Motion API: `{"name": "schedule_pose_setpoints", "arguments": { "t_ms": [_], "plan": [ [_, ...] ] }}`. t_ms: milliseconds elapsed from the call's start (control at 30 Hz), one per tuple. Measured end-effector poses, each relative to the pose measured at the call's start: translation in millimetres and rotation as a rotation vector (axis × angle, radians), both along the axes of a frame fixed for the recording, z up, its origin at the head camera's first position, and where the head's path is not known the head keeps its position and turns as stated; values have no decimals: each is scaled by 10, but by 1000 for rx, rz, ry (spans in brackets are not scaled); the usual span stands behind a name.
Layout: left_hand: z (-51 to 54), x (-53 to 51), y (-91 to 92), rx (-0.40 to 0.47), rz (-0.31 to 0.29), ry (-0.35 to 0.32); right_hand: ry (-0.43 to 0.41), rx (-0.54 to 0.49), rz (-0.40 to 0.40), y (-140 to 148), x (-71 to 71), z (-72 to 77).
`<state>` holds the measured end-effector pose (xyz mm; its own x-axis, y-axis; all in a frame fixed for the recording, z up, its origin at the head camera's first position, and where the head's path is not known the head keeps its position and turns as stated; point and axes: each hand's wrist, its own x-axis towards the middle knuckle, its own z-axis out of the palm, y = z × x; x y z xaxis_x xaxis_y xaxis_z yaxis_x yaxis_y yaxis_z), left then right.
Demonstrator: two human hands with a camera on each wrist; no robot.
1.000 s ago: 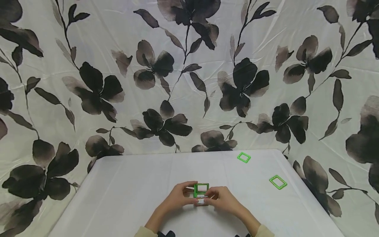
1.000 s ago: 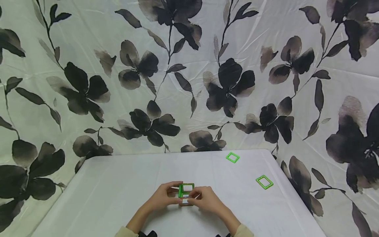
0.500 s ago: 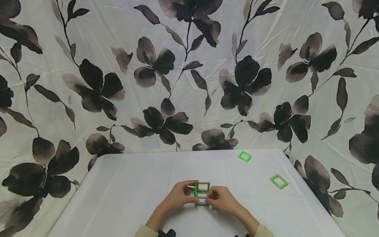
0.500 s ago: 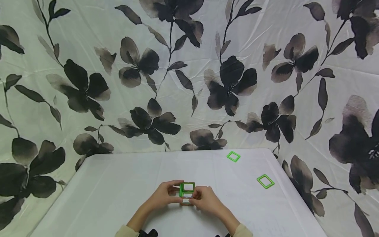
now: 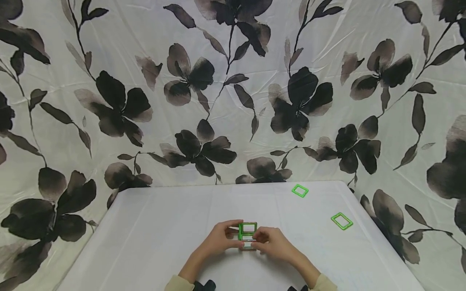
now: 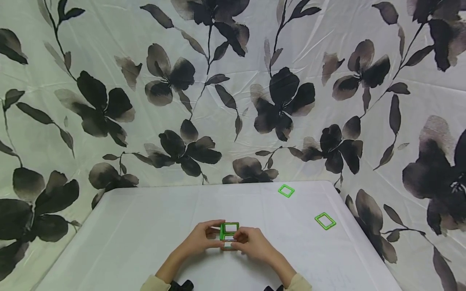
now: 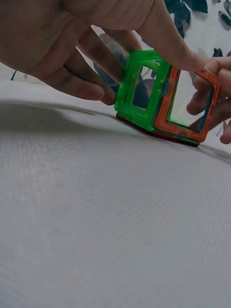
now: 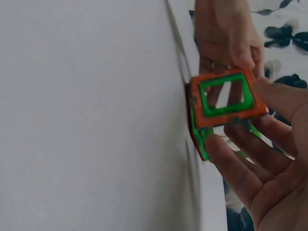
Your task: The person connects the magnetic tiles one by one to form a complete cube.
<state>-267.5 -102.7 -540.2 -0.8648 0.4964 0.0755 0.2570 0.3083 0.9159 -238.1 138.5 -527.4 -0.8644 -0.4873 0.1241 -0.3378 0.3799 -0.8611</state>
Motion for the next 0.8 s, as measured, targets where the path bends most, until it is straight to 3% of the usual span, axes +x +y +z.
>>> {"name": "schedule_pose_setpoints", "arguments": {
  "t_ms": [300,567,800],
  "plan": [
    [-6,-23,11,-13,12,-9,66,125,-157,440,-73,161],
    [11,-16,-1,-12,10,15,121,192,-397,1029,-102,263],
    [7,24,4,-31,26,13,168,325,-610,1671,-74,223]
  ]
}}
